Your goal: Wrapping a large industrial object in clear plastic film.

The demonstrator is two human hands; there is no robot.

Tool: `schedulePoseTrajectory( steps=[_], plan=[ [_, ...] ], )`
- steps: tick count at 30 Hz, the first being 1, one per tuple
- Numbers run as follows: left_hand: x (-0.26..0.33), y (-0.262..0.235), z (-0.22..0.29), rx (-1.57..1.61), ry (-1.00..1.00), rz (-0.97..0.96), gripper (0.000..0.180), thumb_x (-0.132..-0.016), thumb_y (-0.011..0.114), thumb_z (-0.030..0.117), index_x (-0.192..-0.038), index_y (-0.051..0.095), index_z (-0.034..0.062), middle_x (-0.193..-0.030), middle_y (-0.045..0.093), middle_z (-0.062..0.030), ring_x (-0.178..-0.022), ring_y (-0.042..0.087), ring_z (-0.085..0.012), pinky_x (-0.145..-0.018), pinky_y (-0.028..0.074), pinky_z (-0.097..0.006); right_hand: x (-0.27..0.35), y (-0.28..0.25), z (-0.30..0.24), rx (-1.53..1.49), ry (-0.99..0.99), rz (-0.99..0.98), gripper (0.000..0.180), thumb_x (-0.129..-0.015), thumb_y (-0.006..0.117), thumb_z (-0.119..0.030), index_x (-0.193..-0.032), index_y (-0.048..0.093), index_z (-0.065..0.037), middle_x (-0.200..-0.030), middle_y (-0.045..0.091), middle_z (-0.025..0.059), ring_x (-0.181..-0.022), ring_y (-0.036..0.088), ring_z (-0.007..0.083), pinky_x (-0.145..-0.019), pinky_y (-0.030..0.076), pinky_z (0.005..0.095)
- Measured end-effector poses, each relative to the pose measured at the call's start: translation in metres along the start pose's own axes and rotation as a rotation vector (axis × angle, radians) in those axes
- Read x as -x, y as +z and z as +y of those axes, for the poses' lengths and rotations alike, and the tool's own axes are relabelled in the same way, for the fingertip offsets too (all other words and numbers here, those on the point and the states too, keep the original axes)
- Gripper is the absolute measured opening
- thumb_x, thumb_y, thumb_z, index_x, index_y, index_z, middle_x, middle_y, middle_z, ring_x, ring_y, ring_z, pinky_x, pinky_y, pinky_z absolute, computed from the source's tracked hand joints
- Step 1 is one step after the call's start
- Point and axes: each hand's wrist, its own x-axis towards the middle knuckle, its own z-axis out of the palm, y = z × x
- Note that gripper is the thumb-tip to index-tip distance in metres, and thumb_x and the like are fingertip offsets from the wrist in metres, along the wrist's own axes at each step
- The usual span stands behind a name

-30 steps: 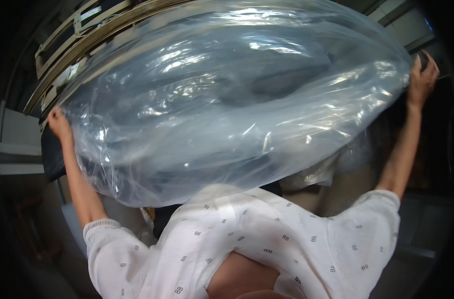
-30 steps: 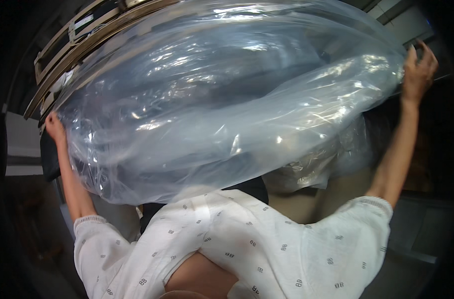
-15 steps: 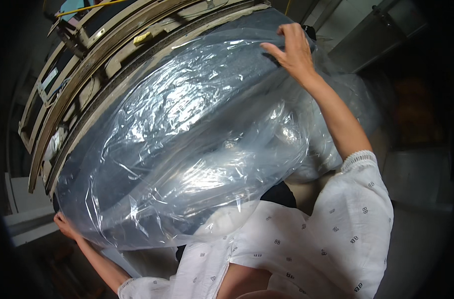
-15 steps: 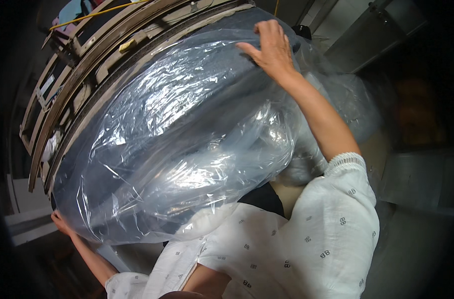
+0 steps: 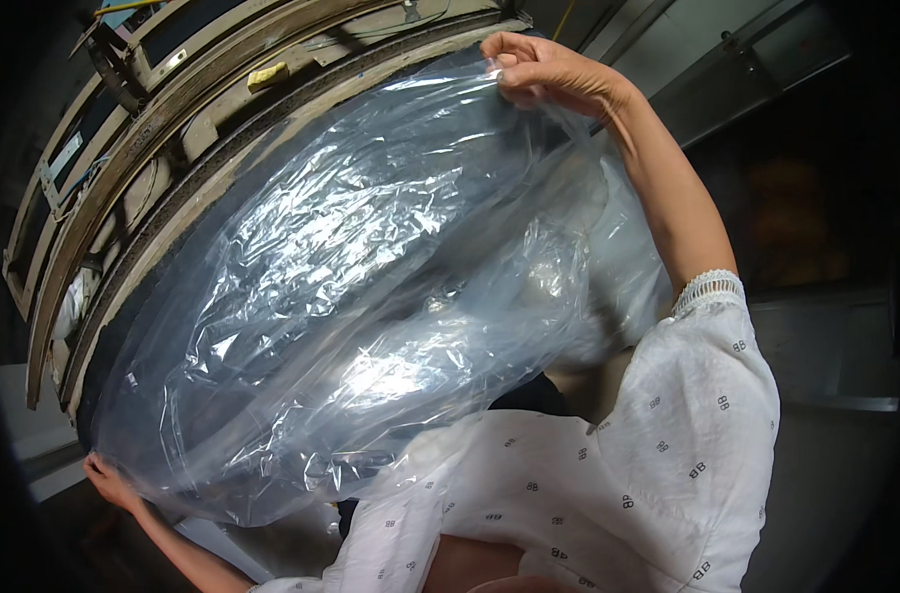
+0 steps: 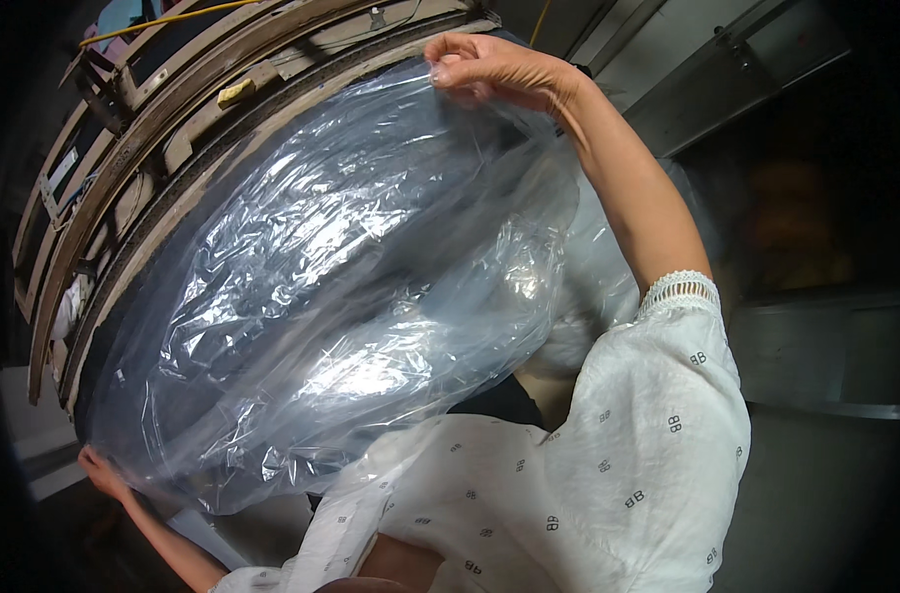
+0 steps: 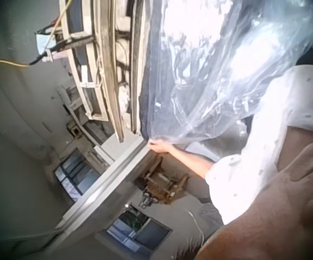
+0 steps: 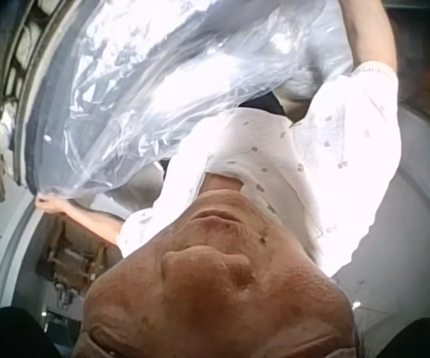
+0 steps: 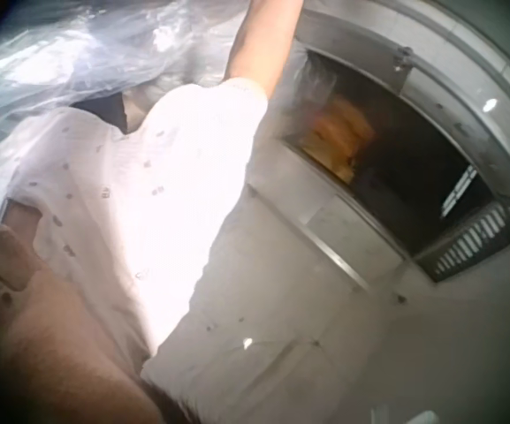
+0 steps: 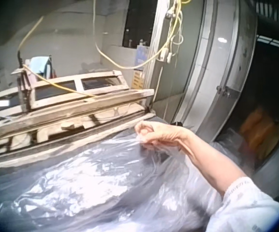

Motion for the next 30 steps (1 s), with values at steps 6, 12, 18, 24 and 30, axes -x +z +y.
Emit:
schedulePoseTrajectory(
  steps=[6,12,18,24,30],
  plan=[
    [-0.002,-0.003,0.000,0.013,-0.027,-0.012,0.037,-0.093,0.043,0.035,-0.111,0.054,0.0033,-0.106,0.059,-0.0148,-0.097,0.056,-0.0283,-0.083,0.041,-0.033,-0.005,-0.005,-0.006,-0.280,-0.132,0.086,0.040,-0.079,0.067,-0.018,-0.114,0.051,-0.006,-0.084,0.054,-0.0038,-0.072,0.049,0.0014,-0.065,0.043,0.0144],
    [-0.003,0.002,-0.015,0.045,0.011,0.036,0.033,-0.093,0.047,0.030,-0.108,0.055,0.0014,-0.103,0.059,-0.0151,-0.096,0.056,-0.0259,-0.084,0.042,-0.032,-0.029,0.004,0.024,0.632,-0.365,0.216,0.023,-0.082,0.063,-0.016,-0.102,0.058,-0.006,-0.086,0.057,0.0000,-0.077,0.053,0.0104,-0.072,0.044,0.0233],
    [0.002,0.001,0.002,0.067,0.009,0.120,0.032,-0.092,0.047,0.029,-0.103,0.056,0.0002,-0.100,0.060,-0.0149,-0.093,0.057,-0.0269,-0.082,0.042,-0.033,-0.027,-0.003,0.032,0.796,-0.097,0.132,0.027,-0.082,0.064,-0.030,-0.091,0.063,-0.004,-0.078,0.060,0.0011,-0.074,0.053,0.0101,-0.068,0.043,0.0240],
    [-0.005,0.002,0.005,0.097,-0.057,0.171,0.030,-0.090,0.050,0.027,-0.102,0.057,0.0003,-0.099,0.060,-0.0142,-0.091,0.056,-0.0262,-0.082,0.042,-0.032,-0.043,-0.001,0.059,0.710,-0.216,0.315,0.026,-0.078,0.063,-0.031,-0.087,0.065,-0.007,-0.084,0.065,0.0078,-0.078,0.061,0.0220,-0.071,0.046,0.0327],
    [-0.001,-0.048,-0.055,0.602,-0.181,0.154,0.033,-0.090,0.054,0.024,-0.109,0.055,-0.0040,-0.108,0.060,-0.0126,-0.099,0.055,-0.0185,-0.089,0.041,-0.029,-0.065,0.045,0.058,0.952,-0.405,0.646,0.019,-0.079,0.060,-0.024,-0.087,0.064,-0.008,-0.087,0.064,0.0102,-0.084,0.059,0.0307,-0.073,0.046,0.0408]
  ],
)
